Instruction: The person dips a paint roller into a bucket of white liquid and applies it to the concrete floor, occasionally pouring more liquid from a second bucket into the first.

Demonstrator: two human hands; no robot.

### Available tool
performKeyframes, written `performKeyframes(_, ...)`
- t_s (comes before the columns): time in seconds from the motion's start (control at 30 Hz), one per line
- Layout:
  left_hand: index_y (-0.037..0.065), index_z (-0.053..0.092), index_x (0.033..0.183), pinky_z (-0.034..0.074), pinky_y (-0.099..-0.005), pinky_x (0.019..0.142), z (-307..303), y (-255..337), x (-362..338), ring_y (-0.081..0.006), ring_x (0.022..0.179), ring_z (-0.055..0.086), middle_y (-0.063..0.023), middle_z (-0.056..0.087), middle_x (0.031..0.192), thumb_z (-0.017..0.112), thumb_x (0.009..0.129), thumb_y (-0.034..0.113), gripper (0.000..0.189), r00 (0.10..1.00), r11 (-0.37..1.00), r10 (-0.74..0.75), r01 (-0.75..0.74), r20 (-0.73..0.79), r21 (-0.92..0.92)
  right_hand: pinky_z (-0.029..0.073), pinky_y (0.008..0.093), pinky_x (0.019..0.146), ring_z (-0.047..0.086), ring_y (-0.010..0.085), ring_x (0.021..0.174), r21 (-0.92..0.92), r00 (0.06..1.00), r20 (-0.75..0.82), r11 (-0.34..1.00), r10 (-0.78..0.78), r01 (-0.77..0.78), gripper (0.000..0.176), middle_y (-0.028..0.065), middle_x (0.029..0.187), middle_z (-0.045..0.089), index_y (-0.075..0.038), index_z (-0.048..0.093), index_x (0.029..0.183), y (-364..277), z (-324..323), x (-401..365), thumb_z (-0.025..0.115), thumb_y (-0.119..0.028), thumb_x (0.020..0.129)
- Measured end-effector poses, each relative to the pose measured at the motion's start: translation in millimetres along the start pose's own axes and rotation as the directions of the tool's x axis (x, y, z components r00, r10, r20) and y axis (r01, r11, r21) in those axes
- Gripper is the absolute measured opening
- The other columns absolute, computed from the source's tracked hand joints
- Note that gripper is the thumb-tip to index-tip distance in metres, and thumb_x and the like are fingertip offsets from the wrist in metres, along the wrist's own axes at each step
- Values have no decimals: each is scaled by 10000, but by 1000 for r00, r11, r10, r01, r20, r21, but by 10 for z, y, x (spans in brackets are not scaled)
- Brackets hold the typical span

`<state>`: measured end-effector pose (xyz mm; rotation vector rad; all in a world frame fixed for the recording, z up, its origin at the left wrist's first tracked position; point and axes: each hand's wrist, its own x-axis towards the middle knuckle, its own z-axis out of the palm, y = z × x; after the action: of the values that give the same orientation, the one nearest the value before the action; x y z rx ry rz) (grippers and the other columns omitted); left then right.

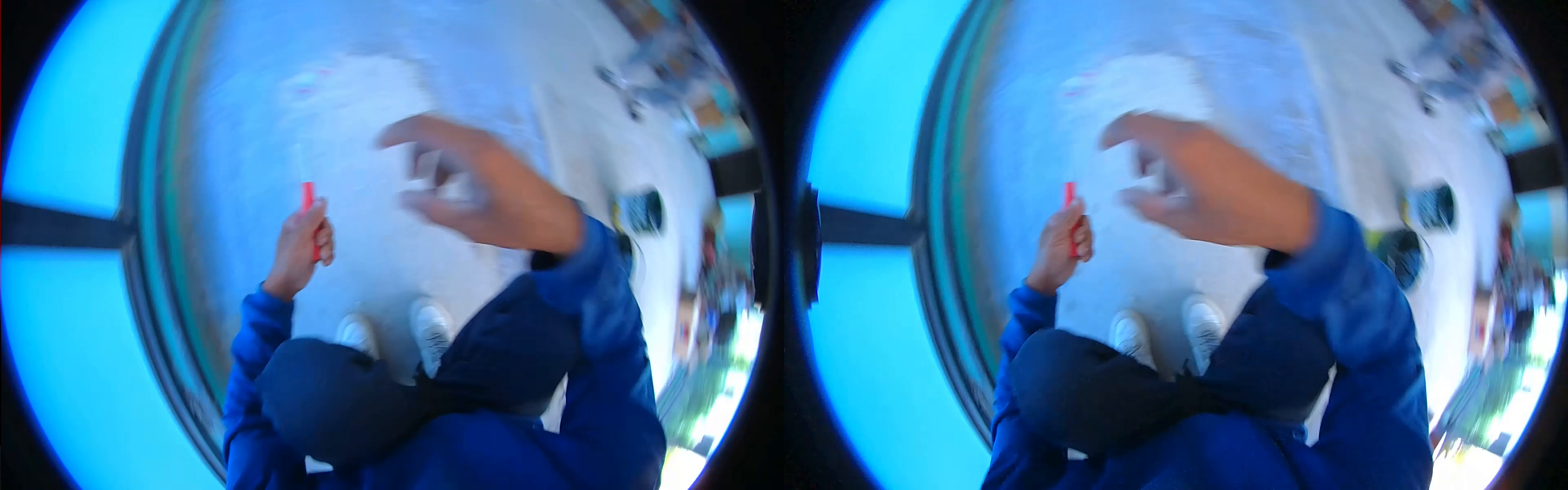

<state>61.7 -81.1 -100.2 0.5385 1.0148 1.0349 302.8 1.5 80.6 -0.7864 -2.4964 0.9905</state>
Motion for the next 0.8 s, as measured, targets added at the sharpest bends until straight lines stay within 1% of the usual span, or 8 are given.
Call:
performKeyframes(0.1, 105, 523, 887, 475, -277, 557, 542, 343, 229, -124, 601, 553, -13, 541, 704, 448, 992, 393, 315, 967, 970, 149, -184, 209, 157, 506, 353, 671, 616, 274, 803, -7, 999, 39, 1000, -29, 29, 589, 162, 1036, 537, -83, 457, 1274, 53, 138, -85, 740, -144, 762)
performKeyframes(0.2, 104, 547, 1022, 472, -372, 778, 1139, 654, 296, -157, 912, 558, -35, 587, 945, 386, 1009, 390, 328, 932, 997, 7, 23, 361, -79, 506, 375, 735, 615, 303, 853, -17, 994, -104, 1000, 11, -13, 634, 159, 1121, 515, -90, 455, 1283, -95, 201, -367, 767, -179, 738)
performKeyframes(0.33, 95, 503, 1206, 409, -379, 1008, 1737, 616, 629, -180, 1127, 516, -64, 558, 1167, 394, 1016, 344, 332, 452, 890, -60, 429, 890, -158, 523, 354, 754, 612, 285, 933, -231, 884, -466, 966, -9, -112, 661, 150, 1171, 516, -104, 470, 1283, -95, 108, -857, 797, -223, 721)
performKeyframes(0.37, 92, 515, 1193, 407, -386, 1013, 1968, 589, 538, -191, 1142, 505, -56, 566, 1152, 403, 1012, 343, 328, 573, 896, -112, 412, 812, -167, 534, 339, 747, 618, 275, 938, -228, 845, -533, 954, 44, -193, 657, 143, 1166, 535, -107, 478, 1276, -130, 65, -997, 805, -248, 724)
performKeyframes(0.43, 119, 480, 1259, 394, -457, 1015, 2358, 514, 556, -192, 1169, 486, -62, 541, 1216, 388, 1013, 377, 369, 375, 893, -126, 446, 919, -60, 554, 317, 736, 630, 261, 951, -257, 765, -637, 908, 97, -330, 617, 127, 1143, 577, -108, 495, 1258, -241, -52, -1287, 797, -282, 749)
performKeyframes(0.6, 190, 380, 1377, 385, -486, 1005, 3187, 350, 86, -247, 1223, 445, -70, 453, 1346, 331, 1006, 467, 465, 403, 966, -215, 221, 890, 133, 561, 366, 744, 651, 311, 930, -407, 634, -772, 732, 44, -547, 398, 153, 1079, 625, -102, 532, 1153, -261, -363, -1992, 694, -316, 859)
performKeyframes(0.7, 193, 363, 1397, 387, -457, 996, 3537, 238, 88, -278, 1242, 426, -67, 439, 1364, 311, 993, 520, 522, 315, 970, -238, 129, 919, 207, 496, 280, 700, 592, 140, 827, -101, 404, -896, 801, 185, -590, 263, 71, 935, 616, -41, 588, 1022, -586, -515, -2058, 722, -180, 844)
performKeyframes(0.8, 173, 384, 1382, 402, -429, 960, 3692, 158, 19, -267, 1207, 456, -77, 459, 1336, 290, 981, 562, 567, 317, 963, -260, 17, 912, 268, 488, 279, 723, 571, 126, 821, -53, 411, -871, 780, 269, -624, 306, 70, 920, 609, -41, 588, 1001, -531, -671, -2330, 754, -220, 817)
